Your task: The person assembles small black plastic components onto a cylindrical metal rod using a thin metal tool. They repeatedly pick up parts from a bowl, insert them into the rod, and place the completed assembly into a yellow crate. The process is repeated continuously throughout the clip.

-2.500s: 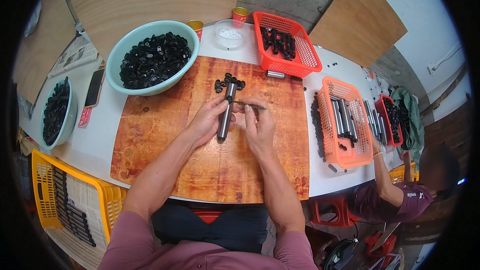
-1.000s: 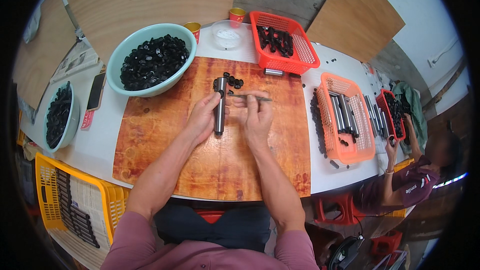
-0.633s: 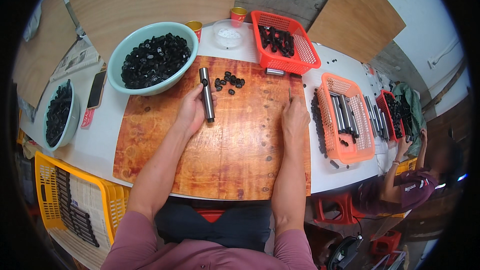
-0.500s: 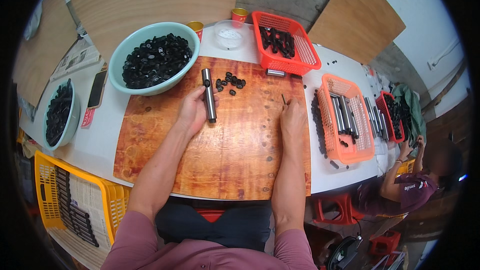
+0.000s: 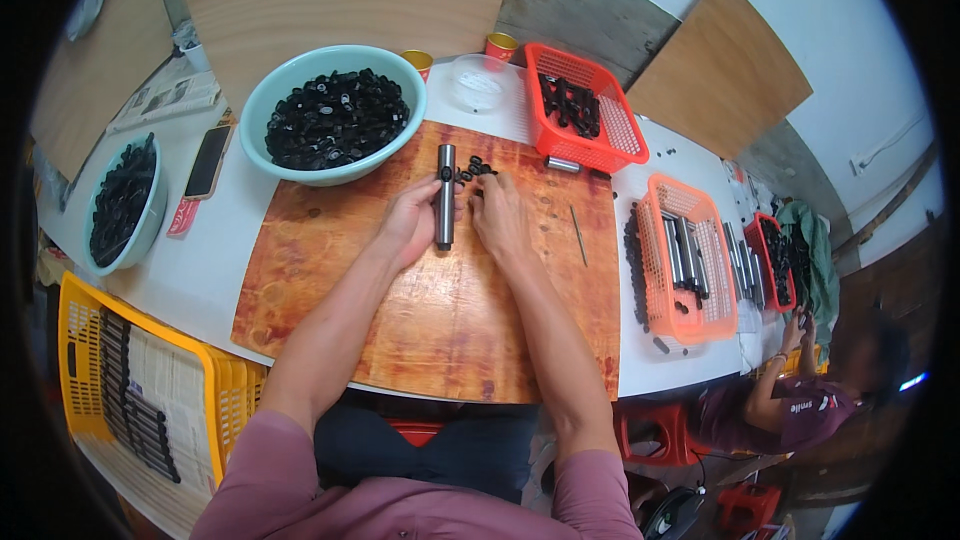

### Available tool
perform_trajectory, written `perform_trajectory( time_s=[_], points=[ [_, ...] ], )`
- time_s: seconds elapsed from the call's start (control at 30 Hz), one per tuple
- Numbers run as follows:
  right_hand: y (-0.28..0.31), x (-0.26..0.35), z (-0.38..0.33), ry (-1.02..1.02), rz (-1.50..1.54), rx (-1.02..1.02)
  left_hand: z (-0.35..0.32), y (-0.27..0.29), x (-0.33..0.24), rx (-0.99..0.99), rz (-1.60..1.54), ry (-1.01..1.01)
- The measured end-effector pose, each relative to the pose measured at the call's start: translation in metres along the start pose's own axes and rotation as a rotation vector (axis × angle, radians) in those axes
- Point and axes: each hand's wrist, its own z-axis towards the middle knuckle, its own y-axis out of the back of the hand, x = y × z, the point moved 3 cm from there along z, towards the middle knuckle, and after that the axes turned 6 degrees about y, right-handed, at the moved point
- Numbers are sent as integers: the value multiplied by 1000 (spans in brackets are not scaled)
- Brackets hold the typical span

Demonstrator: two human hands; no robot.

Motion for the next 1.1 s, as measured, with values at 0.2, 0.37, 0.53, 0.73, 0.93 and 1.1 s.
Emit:
perform_trajectory(
  time_s=[0.2,0.37,0.53,0.73,0.93,1.1],
  points=[
    [-3,-18,-7,68,-34,42,-6,-12,-2,-29,1,39],
    [5,-31,-31,-228,257,29,0,1,3,26,-4,12],
    [22,-22,-33,-145,-55,-9,-6,-2,2,-7,39,33],
    [23,-68,-40,-244,367,-3,-6,-7,7,13,32,78],
    [38,-52,-38,-136,275,180,-9,-15,9,29,103,140],
    [30,-60,-38,-130,235,160,-8,-16,13,22,103,164]
  ],
)
